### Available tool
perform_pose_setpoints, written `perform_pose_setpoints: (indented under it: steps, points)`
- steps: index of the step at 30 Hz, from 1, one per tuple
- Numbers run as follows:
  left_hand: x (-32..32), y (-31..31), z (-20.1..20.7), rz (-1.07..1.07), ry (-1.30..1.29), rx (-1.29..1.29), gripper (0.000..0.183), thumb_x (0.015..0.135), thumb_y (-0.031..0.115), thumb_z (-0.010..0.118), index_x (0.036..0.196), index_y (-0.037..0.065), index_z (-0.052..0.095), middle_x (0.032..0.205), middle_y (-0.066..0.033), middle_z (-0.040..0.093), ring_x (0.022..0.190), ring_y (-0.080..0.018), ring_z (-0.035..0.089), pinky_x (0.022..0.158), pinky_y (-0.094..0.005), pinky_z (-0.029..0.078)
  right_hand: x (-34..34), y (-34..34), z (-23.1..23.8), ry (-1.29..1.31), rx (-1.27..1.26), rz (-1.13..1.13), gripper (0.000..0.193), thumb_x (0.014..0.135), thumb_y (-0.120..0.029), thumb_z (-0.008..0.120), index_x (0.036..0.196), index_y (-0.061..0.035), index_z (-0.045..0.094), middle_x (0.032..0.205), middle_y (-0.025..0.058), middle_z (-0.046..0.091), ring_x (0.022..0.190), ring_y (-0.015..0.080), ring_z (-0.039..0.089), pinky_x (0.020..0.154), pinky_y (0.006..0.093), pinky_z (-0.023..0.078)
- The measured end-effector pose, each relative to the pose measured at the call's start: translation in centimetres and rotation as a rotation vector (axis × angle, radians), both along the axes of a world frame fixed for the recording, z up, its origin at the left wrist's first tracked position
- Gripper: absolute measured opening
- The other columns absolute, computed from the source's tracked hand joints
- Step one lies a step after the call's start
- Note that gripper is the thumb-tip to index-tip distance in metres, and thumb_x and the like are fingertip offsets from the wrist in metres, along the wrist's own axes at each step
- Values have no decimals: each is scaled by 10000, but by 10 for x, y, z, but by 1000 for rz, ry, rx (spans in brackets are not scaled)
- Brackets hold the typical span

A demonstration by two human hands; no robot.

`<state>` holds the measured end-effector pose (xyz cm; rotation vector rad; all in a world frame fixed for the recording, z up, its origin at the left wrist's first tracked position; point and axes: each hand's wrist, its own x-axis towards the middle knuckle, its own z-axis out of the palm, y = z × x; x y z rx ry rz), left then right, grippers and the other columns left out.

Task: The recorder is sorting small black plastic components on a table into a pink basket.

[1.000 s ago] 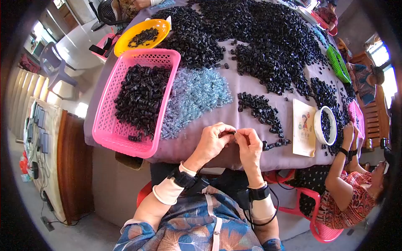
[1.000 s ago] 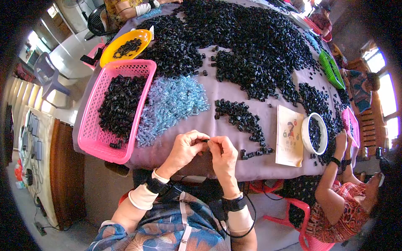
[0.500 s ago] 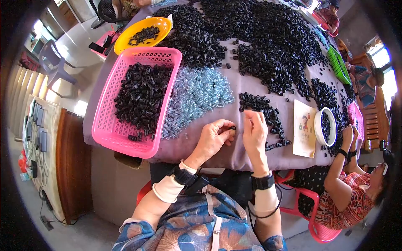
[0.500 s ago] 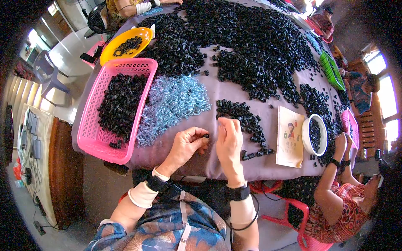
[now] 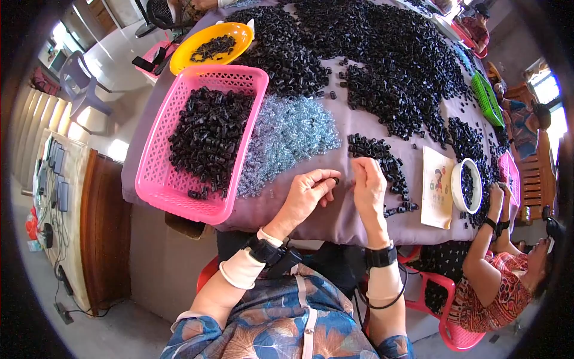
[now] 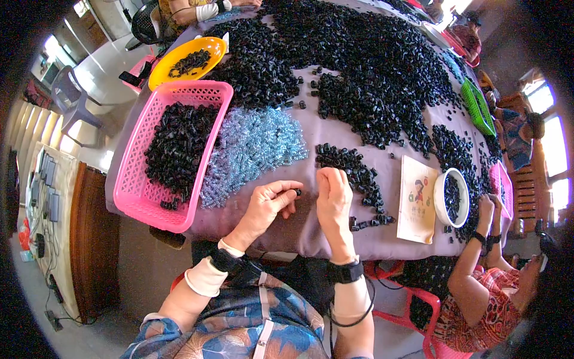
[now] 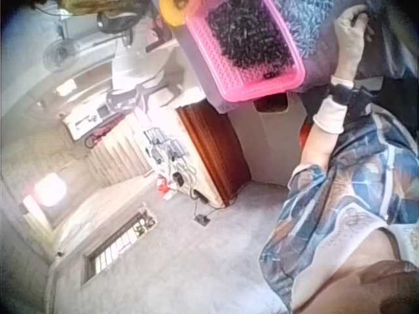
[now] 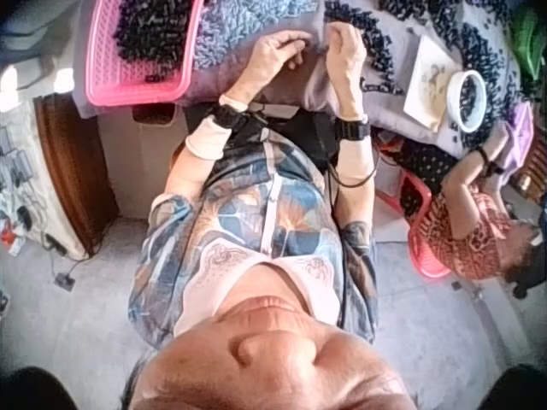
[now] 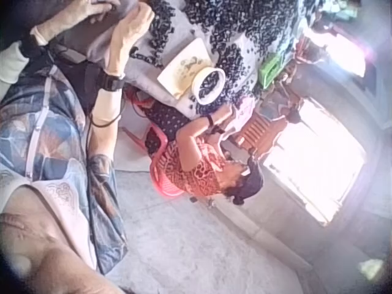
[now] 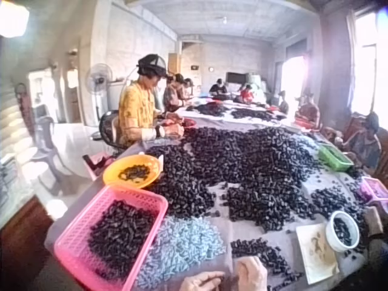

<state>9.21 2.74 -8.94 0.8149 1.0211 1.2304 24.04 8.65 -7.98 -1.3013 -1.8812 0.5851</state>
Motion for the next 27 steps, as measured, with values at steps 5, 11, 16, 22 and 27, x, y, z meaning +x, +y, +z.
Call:
perform_pose_setpoints:
  steps: [5,11,16,22,27]
  points:
    - [-2,0,0,2,-30,-10,224,904,87,524,1105,26,605,759,9,589,619,-40,529,530,-176,419,-6,-32,16,658,-524,22,88,896,-84,541,904,0,566,701,34,559,560,74,537,485,212,475]
    - [3,5,2,32,-64,-35,115,896,76,538,980,26,597,731,12,572,588,-43,511,504,-181,405,-7,-44,15,762,-584,19,88,883,-71,564,865,12,541,657,37,558,546,72,531,477,210,473]
    - [2,5,1,-1,-89,-32,105,896,72,538,968,24,598,729,12,572,582,-43,506,497,-178,397,-11,-47,13,755,-581,21,90,883,-73,566,863,12,541,662,34,558,554,76,532,474,215,471]
    - [9,8,1,0,-133,-23,131,894,64,537,997,23,607,735,15,573,579,-39,495,496,-174,388,-12,-50,9,732,-529,-33,104,886,-91,570,861,4,538,650,23,555,536,70,522,445,207,439]
    - [11,12,-1,-5,-209,-50,165,894,68,538,1038,10,595,743,8,579,598,-44,504,517,-174,397,-14,-50,8,760,-557,-34,118,886,-111,578,845,-10,531,639,20,561,512,58,504,431,198,412]
